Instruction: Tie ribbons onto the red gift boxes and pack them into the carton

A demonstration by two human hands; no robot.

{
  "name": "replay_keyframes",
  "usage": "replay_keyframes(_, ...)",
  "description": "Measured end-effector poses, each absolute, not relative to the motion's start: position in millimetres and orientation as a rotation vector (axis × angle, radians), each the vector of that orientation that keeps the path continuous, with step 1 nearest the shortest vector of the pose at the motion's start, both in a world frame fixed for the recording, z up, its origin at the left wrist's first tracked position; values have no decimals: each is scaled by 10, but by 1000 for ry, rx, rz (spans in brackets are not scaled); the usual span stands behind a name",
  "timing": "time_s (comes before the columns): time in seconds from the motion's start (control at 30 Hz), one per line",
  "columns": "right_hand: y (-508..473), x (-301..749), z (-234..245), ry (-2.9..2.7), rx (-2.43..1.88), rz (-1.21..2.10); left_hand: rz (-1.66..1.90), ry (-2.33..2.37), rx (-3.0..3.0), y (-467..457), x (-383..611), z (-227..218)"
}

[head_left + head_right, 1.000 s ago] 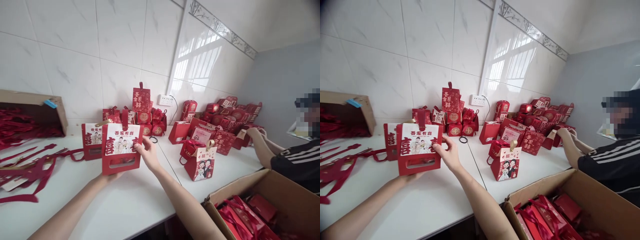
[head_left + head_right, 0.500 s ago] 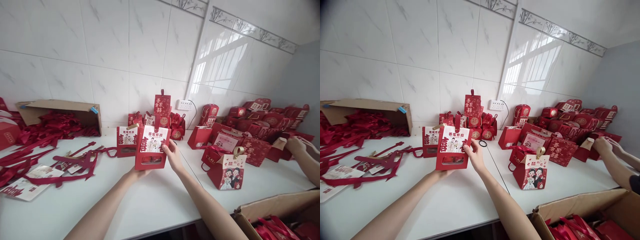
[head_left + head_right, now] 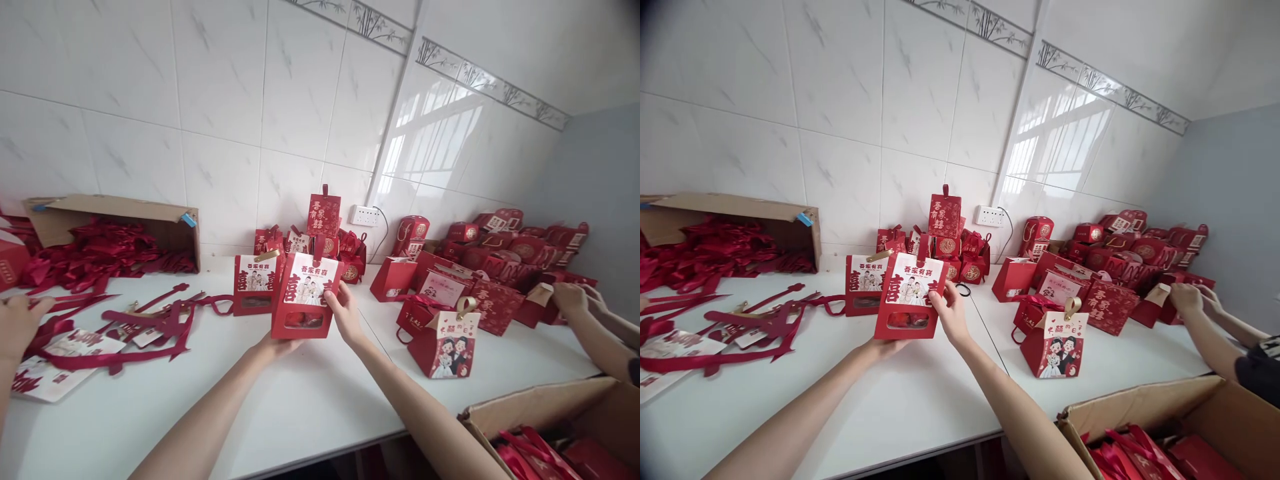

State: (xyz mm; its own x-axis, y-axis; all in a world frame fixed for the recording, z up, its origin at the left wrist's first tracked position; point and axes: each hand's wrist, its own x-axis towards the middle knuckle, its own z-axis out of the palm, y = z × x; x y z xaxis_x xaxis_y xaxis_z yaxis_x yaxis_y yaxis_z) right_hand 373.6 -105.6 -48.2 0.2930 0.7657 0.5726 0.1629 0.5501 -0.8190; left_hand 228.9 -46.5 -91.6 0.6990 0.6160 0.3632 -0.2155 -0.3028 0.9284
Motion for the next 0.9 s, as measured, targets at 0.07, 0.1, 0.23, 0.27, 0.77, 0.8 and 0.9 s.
replay_keyframes(0.07, -1065, 3744, -413, -1307, -954, 497, 875, 313, 1675, -471, 2285, -900)
replay_keyframes(0.1, -1076, 3749, -368, -1344, -971, 490, 874, 304, 1661, -478, 2286, -883)
replay_keyframes(0.23, -1223, 3784, -162, -1459, -1076, 544, 817, 247, 1604, -577, 2313, -762)
replay_keyframes(0.27, -1297, 3803, -115, -1467, -1098, 569, 801, 223, 1596, -625, 2330, -730)
replay_keyframes(0.77, -3010, 4375, 121, -1146, -1287, 367, 371, -143, 1402, -1872, 2715, -679)
replay_keyframes(0.8, -3085, 4404, 119, -1133, -1298, 354, 379, -120, 1373, -1932, 2735, -677)
replay_keyframes(0.9, -3271, 4476, 94, -1099, -1315, 342, 461, -39, 1318, -2115, 2807, -705)
